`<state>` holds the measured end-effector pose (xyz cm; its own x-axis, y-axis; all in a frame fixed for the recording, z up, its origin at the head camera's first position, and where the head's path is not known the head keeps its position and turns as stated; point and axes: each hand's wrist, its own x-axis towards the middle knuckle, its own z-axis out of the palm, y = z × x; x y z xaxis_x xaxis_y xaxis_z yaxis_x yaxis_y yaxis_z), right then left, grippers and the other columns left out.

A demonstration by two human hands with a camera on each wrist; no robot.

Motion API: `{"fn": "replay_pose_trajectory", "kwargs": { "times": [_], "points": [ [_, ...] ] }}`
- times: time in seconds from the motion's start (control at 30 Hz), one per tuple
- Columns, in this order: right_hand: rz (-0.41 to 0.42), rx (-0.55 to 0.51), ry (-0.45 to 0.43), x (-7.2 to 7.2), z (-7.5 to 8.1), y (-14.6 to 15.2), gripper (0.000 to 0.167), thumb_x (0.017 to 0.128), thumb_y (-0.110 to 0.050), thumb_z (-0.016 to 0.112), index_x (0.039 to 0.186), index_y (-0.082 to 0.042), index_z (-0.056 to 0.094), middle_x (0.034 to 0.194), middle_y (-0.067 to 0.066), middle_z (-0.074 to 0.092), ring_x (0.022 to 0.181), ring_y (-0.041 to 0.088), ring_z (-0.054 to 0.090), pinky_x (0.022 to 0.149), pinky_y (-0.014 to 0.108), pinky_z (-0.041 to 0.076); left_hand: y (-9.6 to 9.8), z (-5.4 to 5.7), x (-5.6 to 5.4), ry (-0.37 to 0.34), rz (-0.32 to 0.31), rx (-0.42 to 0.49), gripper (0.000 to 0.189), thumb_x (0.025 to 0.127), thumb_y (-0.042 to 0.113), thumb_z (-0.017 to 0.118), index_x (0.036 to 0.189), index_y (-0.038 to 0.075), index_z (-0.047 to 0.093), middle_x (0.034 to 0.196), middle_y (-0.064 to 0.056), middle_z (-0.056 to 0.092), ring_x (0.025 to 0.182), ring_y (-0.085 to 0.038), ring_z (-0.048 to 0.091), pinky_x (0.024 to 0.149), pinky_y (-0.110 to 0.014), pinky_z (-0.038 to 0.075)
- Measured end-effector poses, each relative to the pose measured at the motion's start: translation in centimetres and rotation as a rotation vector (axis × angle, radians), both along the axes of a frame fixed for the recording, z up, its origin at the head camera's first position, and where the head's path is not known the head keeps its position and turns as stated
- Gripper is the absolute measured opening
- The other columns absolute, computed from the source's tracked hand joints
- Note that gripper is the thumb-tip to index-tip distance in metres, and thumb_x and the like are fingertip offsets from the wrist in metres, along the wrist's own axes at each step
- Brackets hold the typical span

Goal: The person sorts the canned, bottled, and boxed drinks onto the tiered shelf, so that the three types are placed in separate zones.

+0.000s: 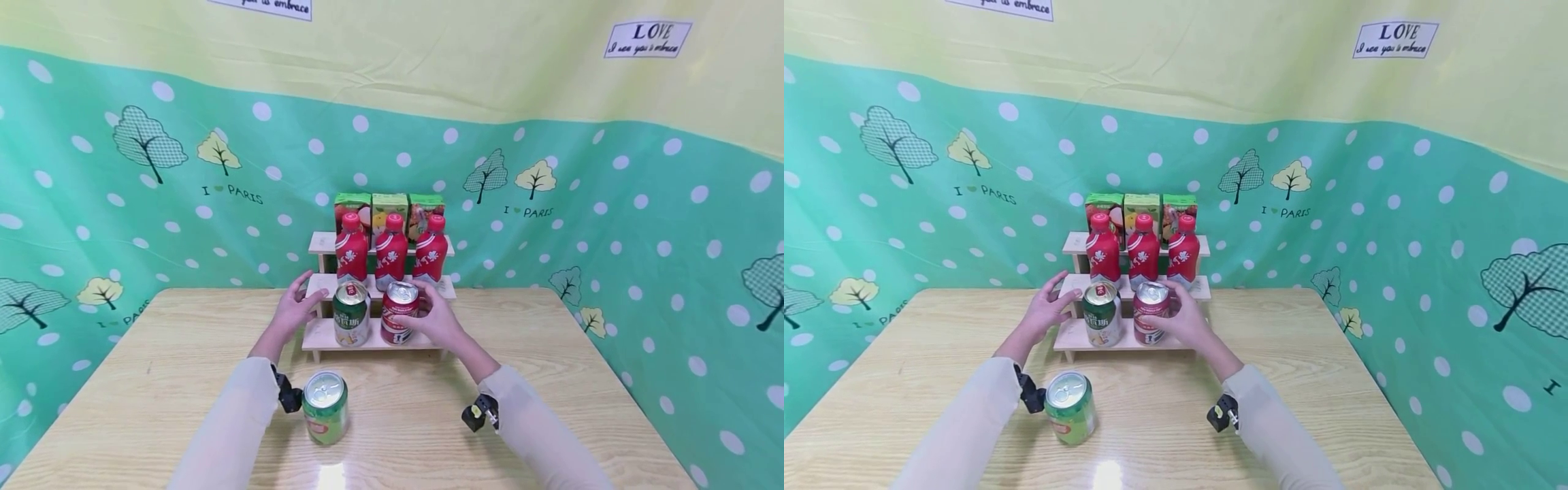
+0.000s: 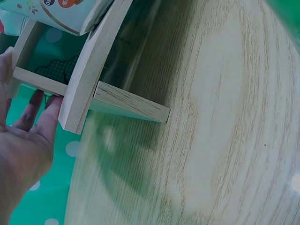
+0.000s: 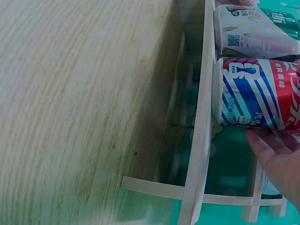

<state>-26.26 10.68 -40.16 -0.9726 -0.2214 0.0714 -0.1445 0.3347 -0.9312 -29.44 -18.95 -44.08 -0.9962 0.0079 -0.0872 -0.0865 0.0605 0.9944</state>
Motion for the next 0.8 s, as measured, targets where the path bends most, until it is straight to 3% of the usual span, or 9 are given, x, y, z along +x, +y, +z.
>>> {"fn": "replay_pose_trajectory", "kwargs": {
  "times": [0.17, 0.27, 0.43, 0.8],
  "points": [
    [-0.014, 0.016, 0.01, 0.1, -0.4, 0.2, 0.075, 0.074, -0.026, 0.08, 0.138, -0.026, 0.039, 0.135, 0.004, 0.049, 0.123, 0.026, 0.049, 0.1, 0.042, 0.049, 0.1, 0.8, 0.6, -0.022, -0.008, 0.017, 0.076, 0.091, 0.029, 0.062, 0.151, 0.025, 0.015, 0.151, -0.024, 0.025, 0.133, -0.041, 0.037, 0.105, -0.055, 0.038],
    [-0.032, 0.009, 0.029, 0.2, -0.7, 0.5, 0.074, 0.074, -0.028, 0.08, 0.137, -0.027, 0.04, 0.134, 0.002, 0.05, 0.123, 0.025, 0.05, 0.098, 0.041, 0.05, -0.2, -0.1, -0.1, -0.007, -0.004, 0.001, 0.079, 0.089, 0.035, 0.063, 0.15, 0.027, 0.015, 0.151, -0.023, 0.025, 0.133, -0.04, 0.038, 0.105, -0.054, 0.038],
    [-0.026, -0.031, 0.083, 0.9, -0.7, 1.3, 0.07, 0.075, -0.026, 0.079, 0.135, -0.022, 0.043, 0.129, 0.004, 0.053, 0.119, 0.024, 0.052, 0.097, 0.04, 0.05, -0.2, -0.7, -0.6, 0.008, 0.004, -0.011, 0.081, 0.087, 0.039, 0.064, 0.15, 0.028, 0.015, 0.151, -0.023, 0.026, 0.131, -0.039, 0.04, 0.104, -0.054, 0.04],
    [0.011, -0.098, 0.189, 3.1, -0.9, 2.2, 0.054, 0.078, -0.022, 0.076, 0.124, -0.009, 0.05, 0.121, 0.011, 0.057, 0.108, 0.029, 0.056, 0.093, 0.046, 0.051, -0.2, -0.5, -0.5, 0.0, 0.004, -0.013, 0.081, 0.087, 0.039, 0.064, 0.15, 0.028, 0.016, 0.151, -0.023, 0.024, 0.132, -0.039, 0.039, 0.104, -0.054, 0.04]
  ]
}}
